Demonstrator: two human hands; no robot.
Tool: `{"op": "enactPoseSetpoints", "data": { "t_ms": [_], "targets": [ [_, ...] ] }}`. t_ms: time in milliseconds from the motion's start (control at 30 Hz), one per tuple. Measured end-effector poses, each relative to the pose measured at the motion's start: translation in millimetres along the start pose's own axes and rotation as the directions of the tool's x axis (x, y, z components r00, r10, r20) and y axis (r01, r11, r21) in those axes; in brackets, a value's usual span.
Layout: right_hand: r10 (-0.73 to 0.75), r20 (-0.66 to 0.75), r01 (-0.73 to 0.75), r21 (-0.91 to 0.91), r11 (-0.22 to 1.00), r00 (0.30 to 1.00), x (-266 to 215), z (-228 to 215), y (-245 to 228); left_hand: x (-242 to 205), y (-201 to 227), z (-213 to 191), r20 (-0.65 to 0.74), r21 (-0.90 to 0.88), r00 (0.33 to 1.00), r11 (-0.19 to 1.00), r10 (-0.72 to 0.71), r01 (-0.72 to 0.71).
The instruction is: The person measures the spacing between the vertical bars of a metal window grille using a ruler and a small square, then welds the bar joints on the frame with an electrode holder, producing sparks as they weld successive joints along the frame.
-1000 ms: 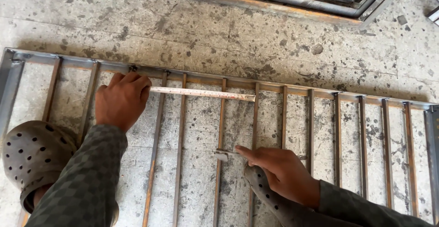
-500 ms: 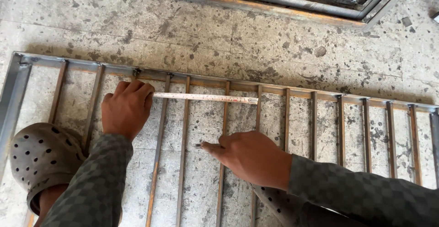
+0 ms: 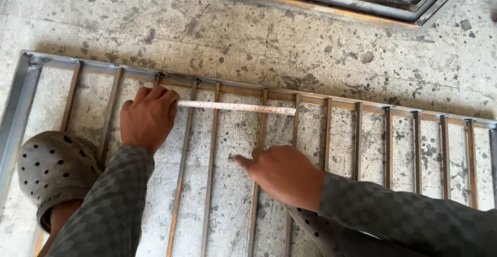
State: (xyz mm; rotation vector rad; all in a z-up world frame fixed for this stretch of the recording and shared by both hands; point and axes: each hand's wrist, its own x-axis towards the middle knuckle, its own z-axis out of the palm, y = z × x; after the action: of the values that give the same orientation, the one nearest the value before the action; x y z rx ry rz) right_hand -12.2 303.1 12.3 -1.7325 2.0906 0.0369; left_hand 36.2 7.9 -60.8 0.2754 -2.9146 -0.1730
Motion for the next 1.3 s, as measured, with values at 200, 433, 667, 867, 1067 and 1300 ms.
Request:
{"op": "enactPoseSetpoints", "data": {
  "t_ms": [200,433,667,867,1067,1300],
  "targets": [
    [0.094,0.044,-0.096,0.061,0.993,0.995,10,1,-6,3,-4,7,0.064,0.048,0.998,0.999,-0.008,0.005],
    [0.095,-0.019,-0.094,0.071,0.993,0.995,4,5,-8,3,0,1,0.031,0.028,0.999,1.0,-0.009,0.008],
    [0.041,-0.066,-0.038,0.054,0.998,0.997,-2,8,-7,4,0,4,0.039,0.021,0.999,1.0,-0.02,0.019],
    [0.014,-0.109,-0.005,0.09,0.996,0.994,1,4,-8,3,-1,4,0.06,0.011,0.998,0.999,-0.031,0.03],
    [0.108,-0.04,-0.106,0.043,0.993,0.993,12,-3,-15,2,-1,3,0.05,0.018,0.998,1.0,-0.024,0.024],
    [0.204,0.103,-0.214,0.098,0.972,0.974,7,-6,-2,8,-1,-4,0.077,0.052,0.997,0.999,-0.014,0.01]
  ]
}}
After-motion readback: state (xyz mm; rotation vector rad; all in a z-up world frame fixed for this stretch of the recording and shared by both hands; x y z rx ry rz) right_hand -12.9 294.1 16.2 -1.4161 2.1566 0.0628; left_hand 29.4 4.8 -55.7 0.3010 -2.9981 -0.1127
